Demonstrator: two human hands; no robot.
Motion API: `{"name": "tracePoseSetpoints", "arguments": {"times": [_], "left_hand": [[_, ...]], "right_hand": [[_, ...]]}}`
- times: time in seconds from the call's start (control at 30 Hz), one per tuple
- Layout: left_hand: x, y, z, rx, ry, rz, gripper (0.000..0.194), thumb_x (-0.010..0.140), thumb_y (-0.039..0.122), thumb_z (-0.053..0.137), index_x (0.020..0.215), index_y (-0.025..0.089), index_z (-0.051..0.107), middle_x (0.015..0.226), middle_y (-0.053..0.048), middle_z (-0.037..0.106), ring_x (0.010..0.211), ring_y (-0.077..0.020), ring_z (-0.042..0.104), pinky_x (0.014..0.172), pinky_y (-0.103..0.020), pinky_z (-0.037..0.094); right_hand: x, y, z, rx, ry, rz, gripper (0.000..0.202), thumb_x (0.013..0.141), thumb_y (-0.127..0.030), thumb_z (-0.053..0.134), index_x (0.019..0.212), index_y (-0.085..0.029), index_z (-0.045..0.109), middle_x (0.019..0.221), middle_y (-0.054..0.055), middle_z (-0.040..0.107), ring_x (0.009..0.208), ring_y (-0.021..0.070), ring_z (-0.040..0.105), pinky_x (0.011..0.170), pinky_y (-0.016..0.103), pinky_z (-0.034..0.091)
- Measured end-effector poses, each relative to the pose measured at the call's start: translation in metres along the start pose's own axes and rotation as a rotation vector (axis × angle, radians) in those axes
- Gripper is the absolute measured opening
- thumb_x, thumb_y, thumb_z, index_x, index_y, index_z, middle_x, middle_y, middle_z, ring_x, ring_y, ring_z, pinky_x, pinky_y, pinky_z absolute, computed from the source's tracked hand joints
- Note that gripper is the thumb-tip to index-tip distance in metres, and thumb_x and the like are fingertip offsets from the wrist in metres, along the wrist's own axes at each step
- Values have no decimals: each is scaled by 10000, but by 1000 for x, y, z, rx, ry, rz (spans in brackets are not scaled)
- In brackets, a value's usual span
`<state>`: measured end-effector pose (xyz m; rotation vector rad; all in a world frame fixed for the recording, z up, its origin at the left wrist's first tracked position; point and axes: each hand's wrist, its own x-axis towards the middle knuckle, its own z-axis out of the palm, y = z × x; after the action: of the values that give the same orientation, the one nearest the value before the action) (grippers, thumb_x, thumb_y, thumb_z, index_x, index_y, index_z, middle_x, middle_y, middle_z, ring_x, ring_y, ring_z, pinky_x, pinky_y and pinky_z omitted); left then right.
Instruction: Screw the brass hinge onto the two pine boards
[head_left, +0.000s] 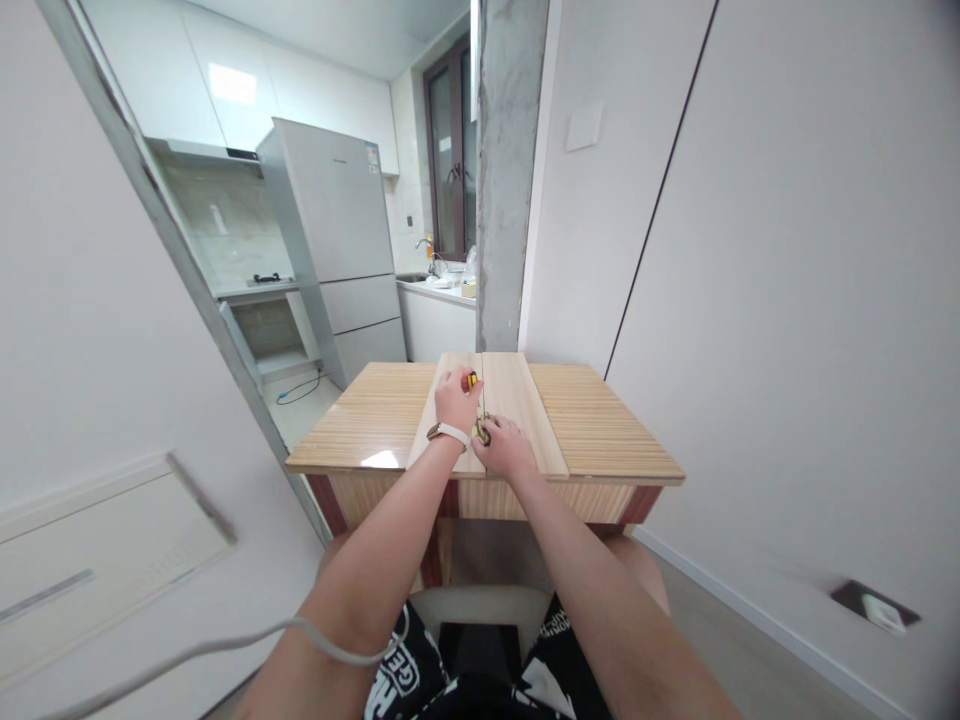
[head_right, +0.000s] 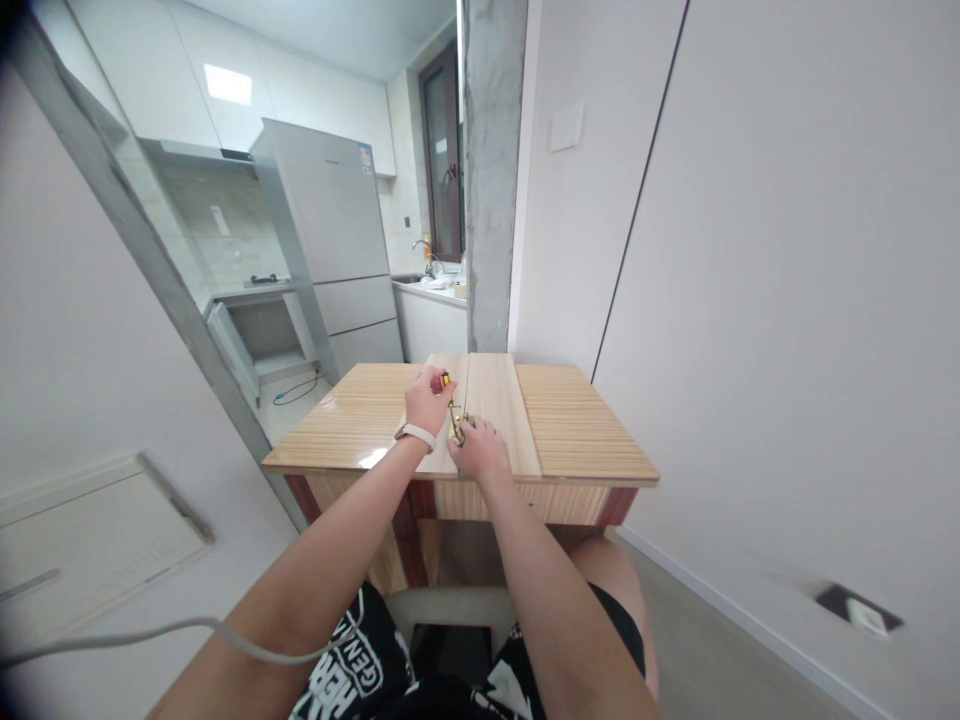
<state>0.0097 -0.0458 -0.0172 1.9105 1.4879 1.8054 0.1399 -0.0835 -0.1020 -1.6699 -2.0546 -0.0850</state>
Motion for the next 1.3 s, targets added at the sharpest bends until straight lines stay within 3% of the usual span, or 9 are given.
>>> {"name": "tracePoseSetpoints", "arguments": {"times": [0.17, 0.4, 0.7, 0.87, 1.07, 1.3], "left_hand": [[0, -2, 1, -40, -23, 24, 231, 877, 172, 750, 1096, 212, 692, 1005, -61, 680, 857, -191, 665, 858, -354, 565], [3, -6, -7, -162, -182, 64, 310, 918, 125, 676, 1206, 240, 682, 1050, -60, 723, 919, -182, 702, 874, -347, 598], [-1, 3, -2, -131, -34, 36, 181, 869, 199, 792, 1040, 206, 731, 1040, -51, 646, 839, -152, 681, 843, -313, 597], [0, 7, -1, -44, 9, 8, 178, 873, 171, 778, 1040, 215, 734, 973, -35, 634, 807, -157, 660, 850, -316, 572], [0, 3, -3, -66, -3, 41, 178, 890, 157, 746, 1061, 203, 729, 1003, -55, 650, 815, -169, 666, 845, -328, 577], [2, -3, -4, -182, -159, 117, 220, 943, 130, 660, 1127, 219, 743, 1090, -70, 689, 889, -160, 699, 870, -312, 601]], "right_hand": [[0, -1, -1, 3, -10, 12, 364, 969, -522, 591, 1248, -312, 691, 1367, 89, 621, 1237, 278, 524, 1022, 406, 397], [0, 0, 1, 3, -5, 12, 356, 968, -532, 587, 1232, -314, 686, 1357, 82, 625, 1231, 271, 531, 1016, 404, 394], [0, 1, 2, 6, 8, 4, 360, 967, -524, 594, 1240, -310, 689, 1377, 85, 623, 1244, 278, 529, 1034, 414, 395], [0, 1, 2, 5, 15, -6, 364, 966, -521, 593, 1239, -300, 691, 1374, 90, 627, 1236, 283, 537, 1032, 417, 402], [0, 1, 2, 4, 8, -5, 381, 972, -535, 577, 1255, -305, 686, 1376, 95, 623, 1241, 283, 533, 1039, 420, 393], [0, 2, 2, 7, 1, 1, 360, 966, -520, 588, 1234, -304, 694, 1372, 91, 620, 1243, 279, 527, 1032, 411, 390]]}}
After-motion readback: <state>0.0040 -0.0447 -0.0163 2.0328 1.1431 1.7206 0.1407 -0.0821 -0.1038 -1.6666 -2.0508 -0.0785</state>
